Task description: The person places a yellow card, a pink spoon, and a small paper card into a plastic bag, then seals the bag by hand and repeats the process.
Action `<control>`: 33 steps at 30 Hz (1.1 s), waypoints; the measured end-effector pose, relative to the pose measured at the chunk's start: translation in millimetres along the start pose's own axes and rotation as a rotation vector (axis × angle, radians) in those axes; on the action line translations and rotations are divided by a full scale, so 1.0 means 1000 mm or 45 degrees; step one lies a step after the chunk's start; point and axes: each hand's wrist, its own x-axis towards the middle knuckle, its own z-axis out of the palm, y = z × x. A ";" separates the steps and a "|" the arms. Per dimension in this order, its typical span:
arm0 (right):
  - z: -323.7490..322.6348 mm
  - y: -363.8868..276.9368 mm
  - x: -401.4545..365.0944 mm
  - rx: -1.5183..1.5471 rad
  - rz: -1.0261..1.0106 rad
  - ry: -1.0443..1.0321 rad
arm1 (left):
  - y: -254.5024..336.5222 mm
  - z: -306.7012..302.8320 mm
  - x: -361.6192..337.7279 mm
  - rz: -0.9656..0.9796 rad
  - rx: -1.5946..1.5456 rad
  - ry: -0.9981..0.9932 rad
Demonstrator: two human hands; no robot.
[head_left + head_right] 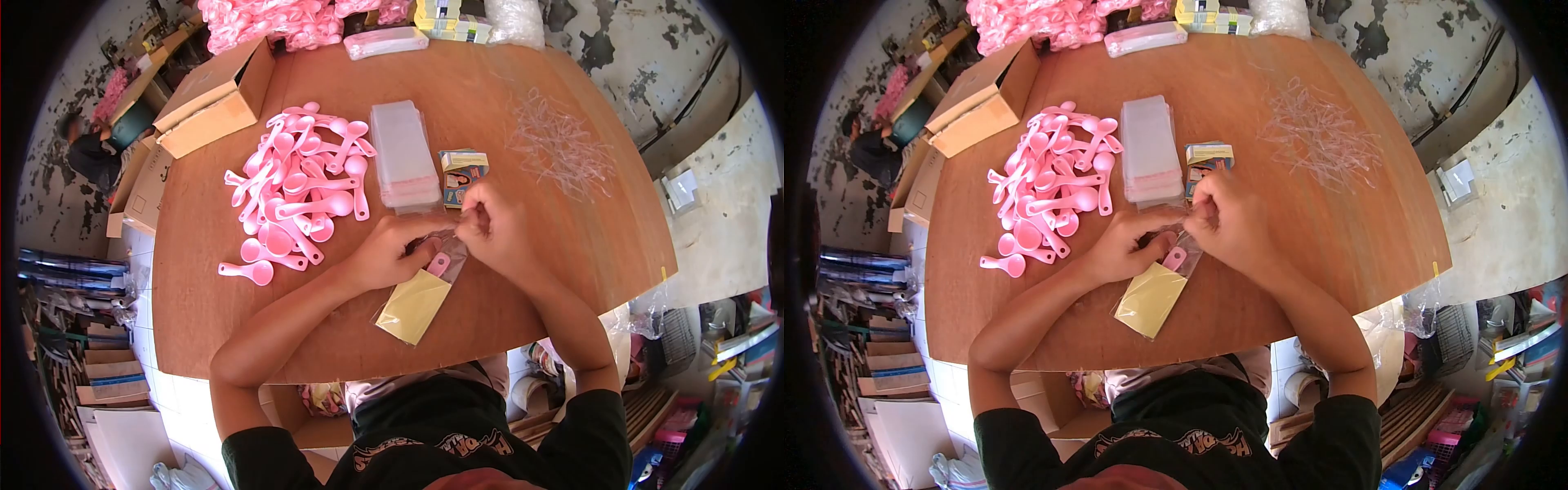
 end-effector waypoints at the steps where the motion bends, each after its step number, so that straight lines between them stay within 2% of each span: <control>1: -0.003 0.001 0.000 0.035 0.056 0.009 | -0.003 0.001 0.000 0.035 -0.012 0.002; 3: -0.011 0.010 0.003 0.085 0.146 0.076 | -0.005 0.000 -0.001 0.068 -0.026 0.005; 5: -0.017 0.020 0.006 0.134 0.235 0.143 | -0.001 -0.002 -0.001 -0.016 -0.022 -0.038; 7: -0.022 0.024 0.010 0.512 0.422 0.198 | -0.006 0.001 -0.001 0.003 -0.067 -0.001; 9: -0.022 0.023 0.011 0.541 0.441 0.200 | -0.008 0.002 -0.001 0.022 -0.112 0.035; 11: -0.022 0.021 0.012 0.783 0.492 0.210 | -0.008 0.000 -0.002 -0.124 -0.298 0.012; 14: -0.028 0.019 0.015 0.925 0.565 0.222 | -0.013 0.002 -0.003 -0.214 -0.425 0.032; 17: -0.035 0.023 0.018 1.044 0.594 0.332 | -0.015 0.000 -0.003 -0.245 -0.383 0.013; 21: -0.046 0.040 0.025 0.838 0.522 0.386 | -0.020 0.002 -0.004 -0.203 -0.365 0.019; 23: -0.051 0.049 0.026 0.412 0.412 0.477 | -0.019 0.002 -0.004 -0.224 -0.344 0.013; 24: -0.054 0.052 0.027 0.407 0.411 0.479 | -0.017 0.002 -0.003 -0.219 -0.347 0.011; 26: -0.062 0.057 0.027 -0.304 0.262 0.368 | -0.011 0.002 -0.003 -0.254 -0.350 0.024; 30: -0.063 0.070 0.026 -0.208 0.356 0.376 | -0.013 0.002 -0.005 -0.253 -0.350 0.003; 32: -0.061 0.067 0.028 0.191 0.553 0.409 | -0.017 0.004 -0.005 -0.152 -0.362 0.035; 33: -0.063 0.069 0.029 0.190 0.550 0.409 | -0.017 0.004 -0.005 -0.150 -0.361 0.036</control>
